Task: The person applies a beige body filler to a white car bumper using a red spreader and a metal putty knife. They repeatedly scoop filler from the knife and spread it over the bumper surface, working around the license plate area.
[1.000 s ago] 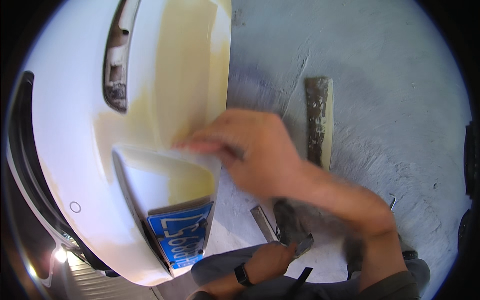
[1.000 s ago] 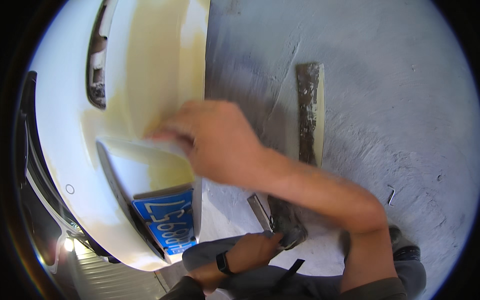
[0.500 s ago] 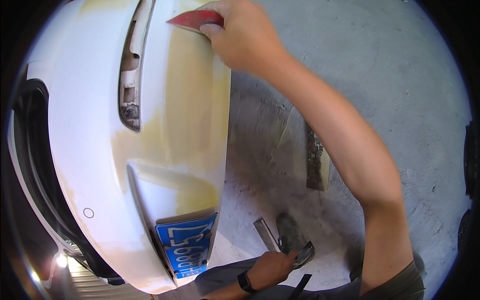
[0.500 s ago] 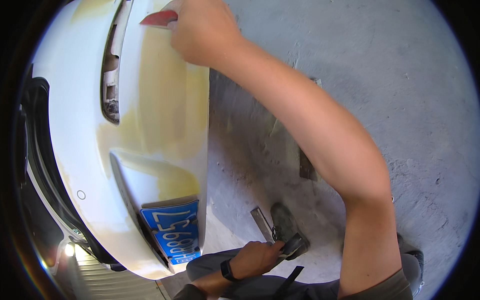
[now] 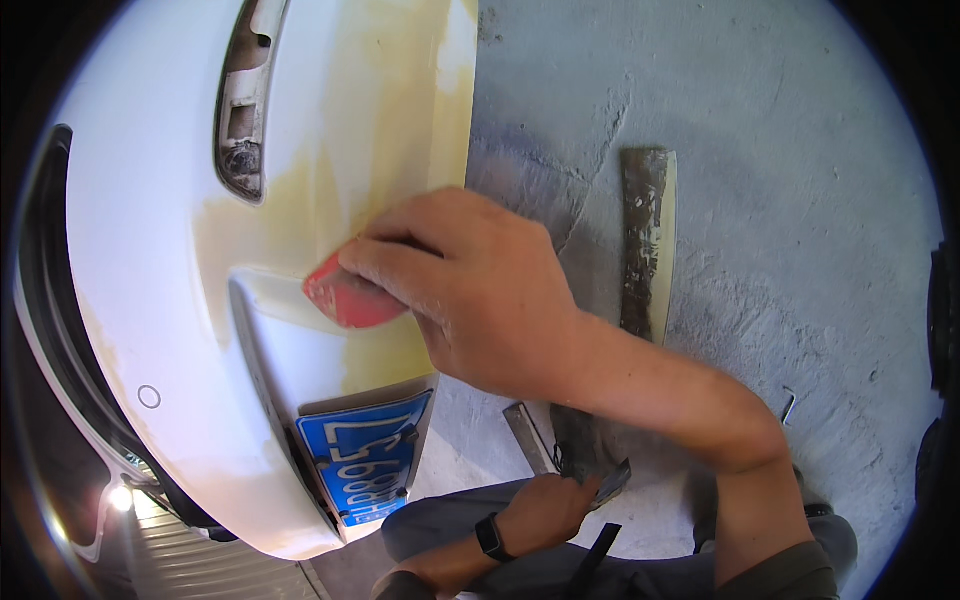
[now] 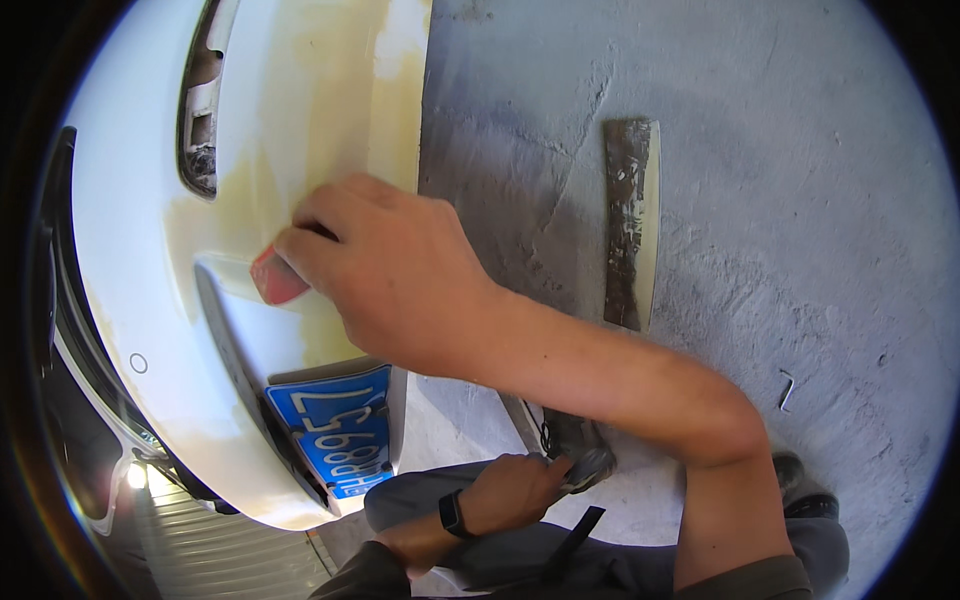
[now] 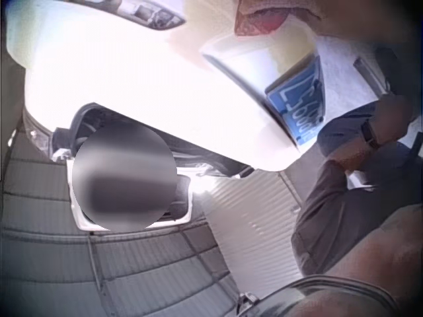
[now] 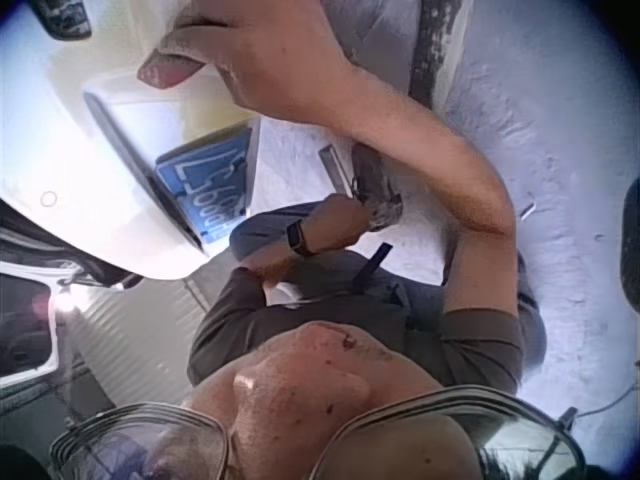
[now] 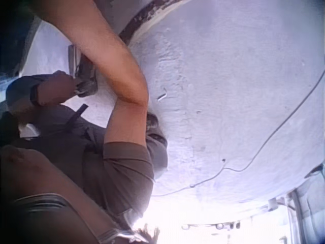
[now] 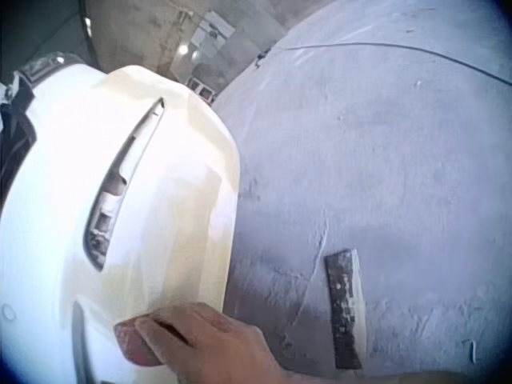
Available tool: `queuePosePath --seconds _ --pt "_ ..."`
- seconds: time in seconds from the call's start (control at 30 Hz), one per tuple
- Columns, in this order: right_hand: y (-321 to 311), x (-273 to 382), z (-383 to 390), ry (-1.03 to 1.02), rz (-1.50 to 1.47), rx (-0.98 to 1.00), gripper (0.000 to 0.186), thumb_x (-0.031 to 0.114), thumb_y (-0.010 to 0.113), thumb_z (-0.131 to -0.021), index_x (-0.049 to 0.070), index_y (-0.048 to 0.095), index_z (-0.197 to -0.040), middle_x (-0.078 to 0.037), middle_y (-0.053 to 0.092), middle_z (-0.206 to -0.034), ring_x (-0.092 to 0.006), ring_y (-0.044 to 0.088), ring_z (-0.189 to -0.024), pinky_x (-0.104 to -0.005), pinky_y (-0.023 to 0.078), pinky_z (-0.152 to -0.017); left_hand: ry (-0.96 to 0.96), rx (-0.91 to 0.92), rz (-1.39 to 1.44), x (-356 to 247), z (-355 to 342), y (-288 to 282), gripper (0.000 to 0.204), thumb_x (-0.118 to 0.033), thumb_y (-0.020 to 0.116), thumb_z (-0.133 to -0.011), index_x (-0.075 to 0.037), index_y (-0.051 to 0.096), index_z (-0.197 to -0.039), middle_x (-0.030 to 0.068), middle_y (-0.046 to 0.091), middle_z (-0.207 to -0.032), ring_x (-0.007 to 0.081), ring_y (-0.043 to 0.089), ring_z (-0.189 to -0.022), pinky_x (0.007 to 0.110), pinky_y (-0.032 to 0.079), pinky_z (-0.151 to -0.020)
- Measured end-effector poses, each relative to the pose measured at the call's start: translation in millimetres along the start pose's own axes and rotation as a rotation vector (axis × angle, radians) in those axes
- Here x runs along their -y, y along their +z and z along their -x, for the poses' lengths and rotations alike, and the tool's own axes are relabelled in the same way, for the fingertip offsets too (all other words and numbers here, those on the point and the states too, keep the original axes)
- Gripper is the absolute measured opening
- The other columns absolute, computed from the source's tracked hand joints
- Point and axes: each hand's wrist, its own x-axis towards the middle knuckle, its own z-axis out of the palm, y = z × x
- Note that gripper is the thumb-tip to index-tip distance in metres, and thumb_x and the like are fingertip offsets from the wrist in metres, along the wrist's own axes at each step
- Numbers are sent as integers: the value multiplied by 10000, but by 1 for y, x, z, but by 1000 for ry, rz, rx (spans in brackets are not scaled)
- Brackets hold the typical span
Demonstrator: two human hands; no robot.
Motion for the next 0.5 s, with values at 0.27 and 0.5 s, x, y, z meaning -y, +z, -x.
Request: queuePosePath --seconds 0.27,0.5 --pt "-41 -42 -3 242 -168 91 264 3 664 -866 123 795 -1061 -146 732 -947 -331 697 -868 -421 562 -750 19 39 -32 -12 -1 -12 431 -78 603 -860 34 535 -1271 162 639 -631 377 644 -572 475 502 -547" --pt "-69 -110 -100 443 275 -80 227 124 671 -924 53 748 -1126 -171 725 -889 -308 718 -818 -381 545 -734 -7 76 -27 -11 -4 -13 353 -144 623 -900 -21 546 -1223 180 657 -683 404 661 -625 509 504 -564"
